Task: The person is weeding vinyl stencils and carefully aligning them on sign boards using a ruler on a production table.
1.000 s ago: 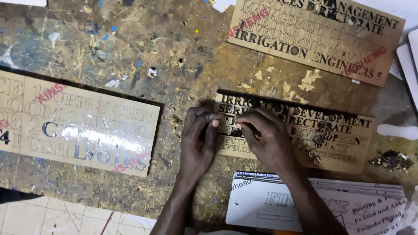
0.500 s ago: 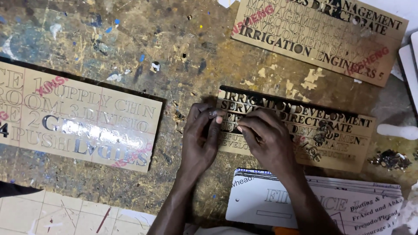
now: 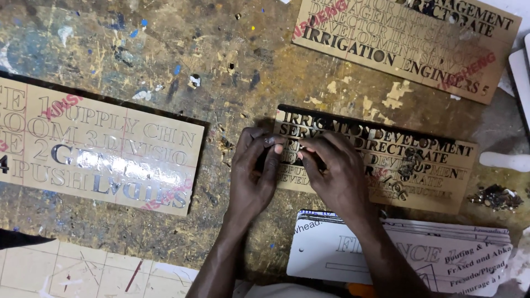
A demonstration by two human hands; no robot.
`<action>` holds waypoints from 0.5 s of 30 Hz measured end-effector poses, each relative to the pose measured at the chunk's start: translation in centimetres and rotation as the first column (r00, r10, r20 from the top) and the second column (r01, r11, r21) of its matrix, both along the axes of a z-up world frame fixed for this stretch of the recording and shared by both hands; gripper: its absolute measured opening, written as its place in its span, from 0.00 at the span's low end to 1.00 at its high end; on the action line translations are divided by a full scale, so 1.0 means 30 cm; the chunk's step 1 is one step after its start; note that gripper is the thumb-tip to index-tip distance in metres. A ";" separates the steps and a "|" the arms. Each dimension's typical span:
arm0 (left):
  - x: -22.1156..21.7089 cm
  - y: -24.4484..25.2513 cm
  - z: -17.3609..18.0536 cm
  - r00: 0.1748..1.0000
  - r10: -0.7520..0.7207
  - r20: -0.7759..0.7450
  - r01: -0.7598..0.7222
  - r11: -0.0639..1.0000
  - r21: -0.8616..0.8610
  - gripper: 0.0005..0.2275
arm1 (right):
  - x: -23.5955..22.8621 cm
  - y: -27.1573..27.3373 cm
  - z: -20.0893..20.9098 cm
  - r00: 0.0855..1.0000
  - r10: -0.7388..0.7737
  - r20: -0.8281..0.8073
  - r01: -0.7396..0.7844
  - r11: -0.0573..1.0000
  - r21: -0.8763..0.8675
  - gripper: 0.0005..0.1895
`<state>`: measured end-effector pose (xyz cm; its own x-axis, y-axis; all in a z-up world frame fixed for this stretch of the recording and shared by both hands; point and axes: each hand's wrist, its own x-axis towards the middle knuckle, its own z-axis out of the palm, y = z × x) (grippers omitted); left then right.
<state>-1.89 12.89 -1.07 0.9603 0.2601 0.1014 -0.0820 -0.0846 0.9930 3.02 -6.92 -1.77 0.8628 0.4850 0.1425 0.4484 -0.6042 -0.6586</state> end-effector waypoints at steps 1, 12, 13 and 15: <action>-0.001 0.001 0.000 1.000 -0.001 0.001 0.001 1.000 0.000 0.10 | 0.001 0.004 0.007 1.000 -0.001 0.001 0.001 1.000 0.000 0.14; -0.020 -0.005 -0.058 0.999 0.013 0.047 -0.012 1.000 -0.014 0.14 | -0.018 -0.014 0.098 0.998 -0.010 -0.062 0.019 0.990 0.139 0.18; -0.017 -0.006 -0.051 0.999 0.011 0.050 -0.011 1.000 -0.012 0.14 | -0.015 -0.021 0.089 0.998 -0.012 -0.059 0.020 0.990 0.141 0.18; -0.014 -0.015 -0.038 0.997 0.024 0.068 -0.018 0.996 -0.088 0.12 | -0.006 -0.039 0.072 0.990 0.019 -0.143 0.016 0.970 0.243 0.17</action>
<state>-2.29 12.45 -2.21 0.9460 0.2910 0.1429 -0.1493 -0.0002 0.9888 2.85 -8.10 0.39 0.8820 0.4525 0.1317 0.3399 -0.4174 -0.8428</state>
